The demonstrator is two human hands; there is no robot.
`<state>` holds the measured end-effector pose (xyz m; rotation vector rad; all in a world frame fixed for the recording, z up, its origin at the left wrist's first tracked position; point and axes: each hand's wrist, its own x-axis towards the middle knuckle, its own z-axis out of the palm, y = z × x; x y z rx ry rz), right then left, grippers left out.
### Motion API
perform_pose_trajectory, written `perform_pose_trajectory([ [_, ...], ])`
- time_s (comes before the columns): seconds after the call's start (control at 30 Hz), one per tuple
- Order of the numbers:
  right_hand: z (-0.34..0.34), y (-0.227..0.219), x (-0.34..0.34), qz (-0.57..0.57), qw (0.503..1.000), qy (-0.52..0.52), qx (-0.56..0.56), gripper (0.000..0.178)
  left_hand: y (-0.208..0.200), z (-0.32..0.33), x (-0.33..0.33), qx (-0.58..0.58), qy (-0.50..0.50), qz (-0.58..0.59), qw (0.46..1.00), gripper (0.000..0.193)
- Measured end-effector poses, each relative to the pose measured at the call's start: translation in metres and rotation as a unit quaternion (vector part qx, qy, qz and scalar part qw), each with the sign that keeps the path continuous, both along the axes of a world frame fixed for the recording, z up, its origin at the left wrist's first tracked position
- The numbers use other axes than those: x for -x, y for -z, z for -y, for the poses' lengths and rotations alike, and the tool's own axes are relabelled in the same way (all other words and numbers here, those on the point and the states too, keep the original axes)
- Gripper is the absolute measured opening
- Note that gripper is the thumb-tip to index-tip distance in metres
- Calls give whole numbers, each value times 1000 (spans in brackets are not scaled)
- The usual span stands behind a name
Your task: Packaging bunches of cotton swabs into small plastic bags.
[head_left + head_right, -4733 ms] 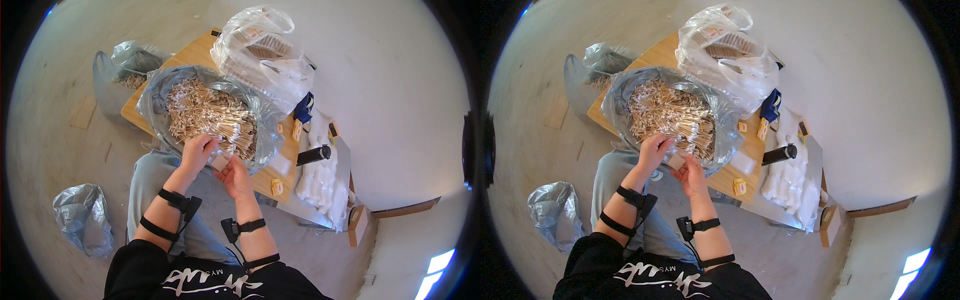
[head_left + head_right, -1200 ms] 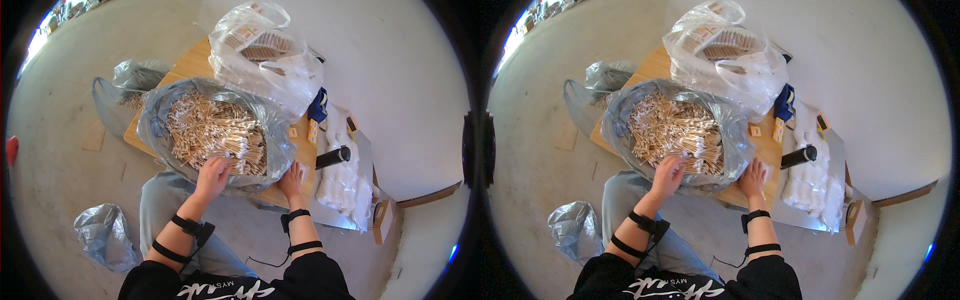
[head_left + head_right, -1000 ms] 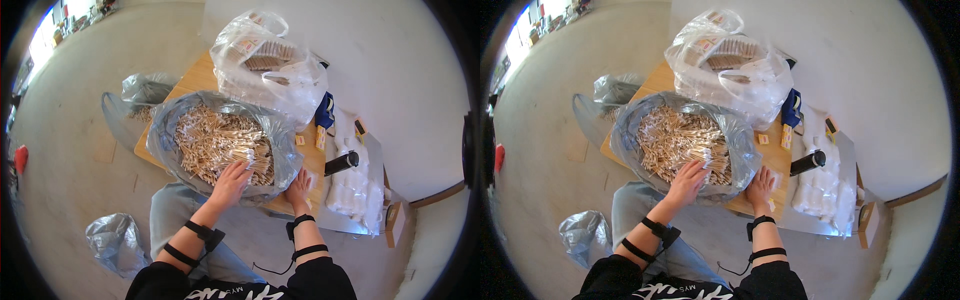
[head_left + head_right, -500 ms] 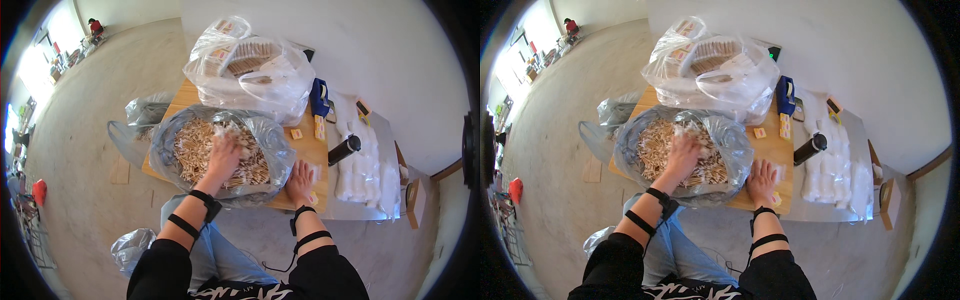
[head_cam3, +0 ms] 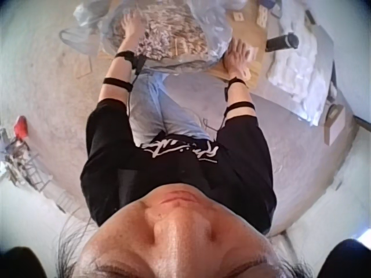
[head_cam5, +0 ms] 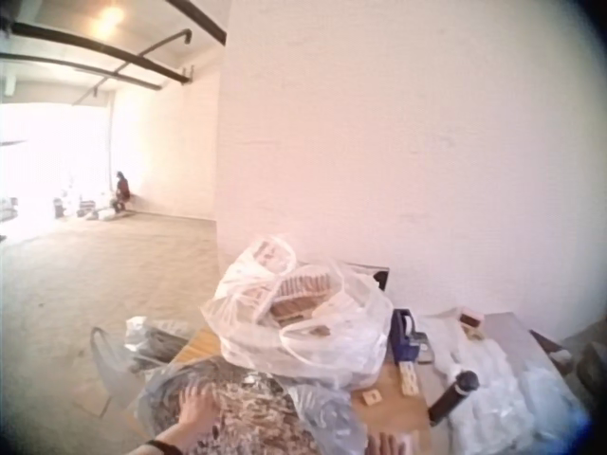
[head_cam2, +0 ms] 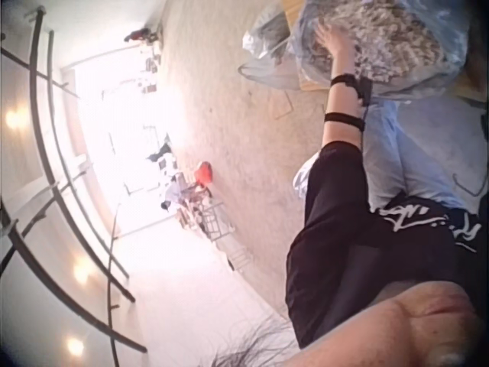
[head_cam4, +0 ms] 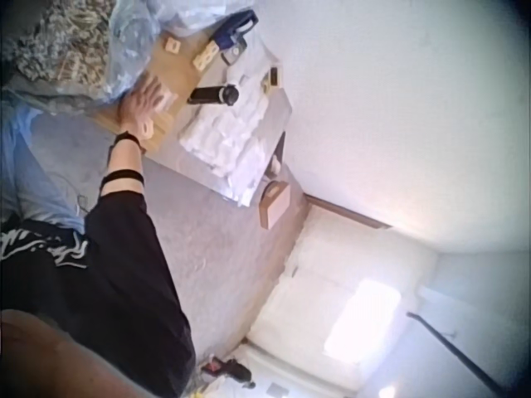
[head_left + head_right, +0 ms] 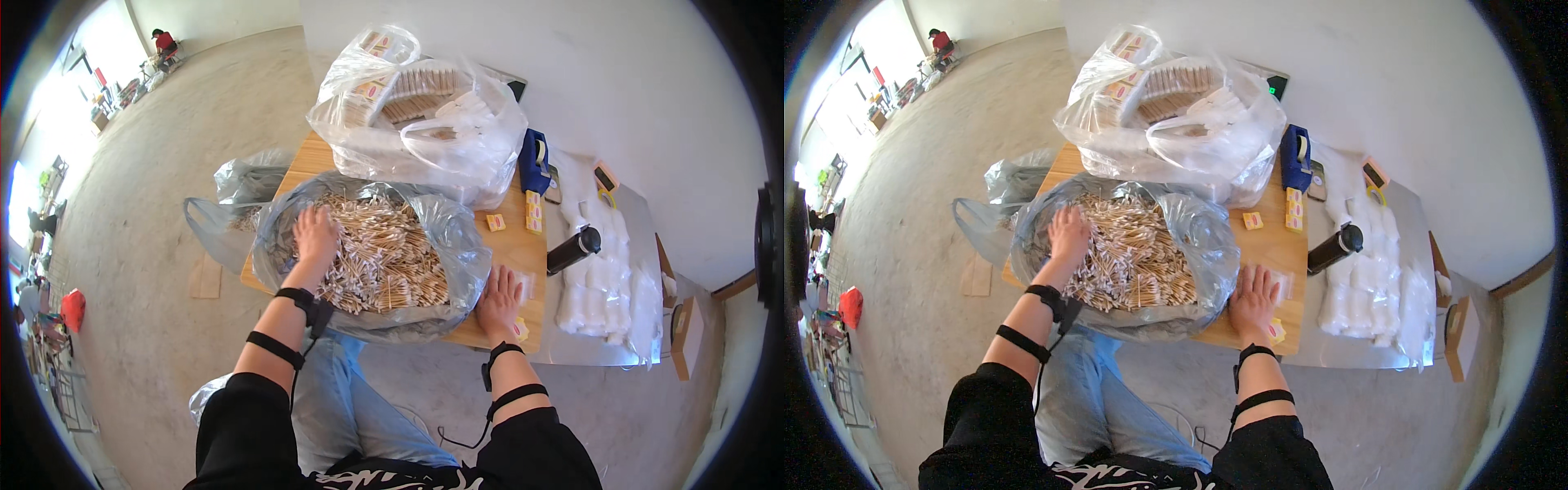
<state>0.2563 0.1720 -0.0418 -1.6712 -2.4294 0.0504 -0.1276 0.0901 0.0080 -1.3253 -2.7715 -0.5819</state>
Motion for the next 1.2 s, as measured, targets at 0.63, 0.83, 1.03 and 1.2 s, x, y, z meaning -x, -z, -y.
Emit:
perform_pose_trajectory([
  [0.63, 0, -3, 1, 29, 999, 23, 12, 57, -29, -33, 12, 149, 82, 47, 984, 58],
  [0.83, -2, -4, 3, 35, 999, 24, 24, 56, -30, -45, -17, 169, 68, 88, 979, 46],
  [1.03, -2, -4, 1, 31, 999, 26, 30, 56, -18, -52, -107, 141, 200, 37, 969, 39],
  [1.2, 0, -6, 2, 35, 998, 30, 34, 56, -18, -30, -147, 109, 368, -15, 923, 34],
])
